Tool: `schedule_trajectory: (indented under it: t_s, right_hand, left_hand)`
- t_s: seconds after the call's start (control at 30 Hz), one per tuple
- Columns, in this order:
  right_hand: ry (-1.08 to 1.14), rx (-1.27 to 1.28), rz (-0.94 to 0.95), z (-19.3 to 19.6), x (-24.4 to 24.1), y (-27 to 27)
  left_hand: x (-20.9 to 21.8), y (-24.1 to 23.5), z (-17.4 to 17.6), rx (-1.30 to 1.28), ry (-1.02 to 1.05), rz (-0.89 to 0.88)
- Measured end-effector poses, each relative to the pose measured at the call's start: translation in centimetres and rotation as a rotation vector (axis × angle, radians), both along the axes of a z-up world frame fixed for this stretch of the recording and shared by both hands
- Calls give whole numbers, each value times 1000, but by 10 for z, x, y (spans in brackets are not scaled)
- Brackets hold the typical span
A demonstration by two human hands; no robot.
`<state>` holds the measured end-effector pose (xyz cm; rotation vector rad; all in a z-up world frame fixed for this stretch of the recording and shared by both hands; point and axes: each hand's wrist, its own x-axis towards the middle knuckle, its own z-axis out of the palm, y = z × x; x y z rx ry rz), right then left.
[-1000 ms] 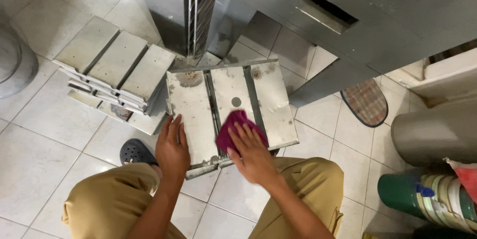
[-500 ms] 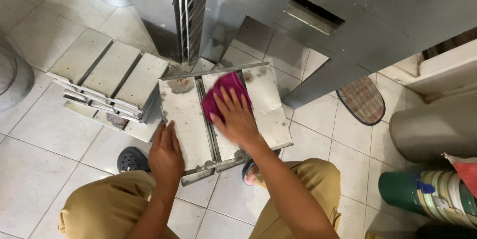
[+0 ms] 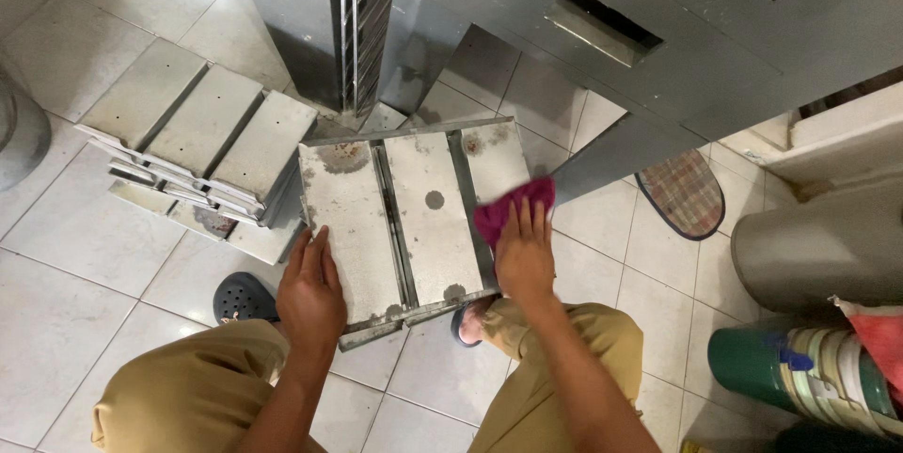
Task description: The person squats on a tiled floor and wipes the surface of several rectangular metal trays with a purple cloth. They clean each tray individually, flipping some over to wipe both sides, and then stack the cleaned trays on top of one another.
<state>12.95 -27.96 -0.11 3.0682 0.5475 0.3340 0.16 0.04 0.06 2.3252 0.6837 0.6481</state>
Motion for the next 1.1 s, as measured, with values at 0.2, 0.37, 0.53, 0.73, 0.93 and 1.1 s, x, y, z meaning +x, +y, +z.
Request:
schedule_trajectory:
  t_s: [0.2,0.37,0.53,0.73,0.93,1.1]
  right_hand:
    - [125,46,42,-1,114,49]
    - [286,-87,-66,26,121,59]
    - [162,-164,-48,14,21,14]
    - [131,-403,-83,15,-86,-27]
    - [194,5,-177,9,-24,-12]
    - [233,332,-311,-3,19,-31]
  left_hand:
    - [1,-1,0,30,-2,3]
    - [2,-2,5,49,-29,-7]
    - [-4,-3,0,12,-6,7]
    - [-4,2,-2,-53,-152,-83]
    - [-4,-1,5,-61,-53,-20]
    - [2,1,-2,-212,-140,21]
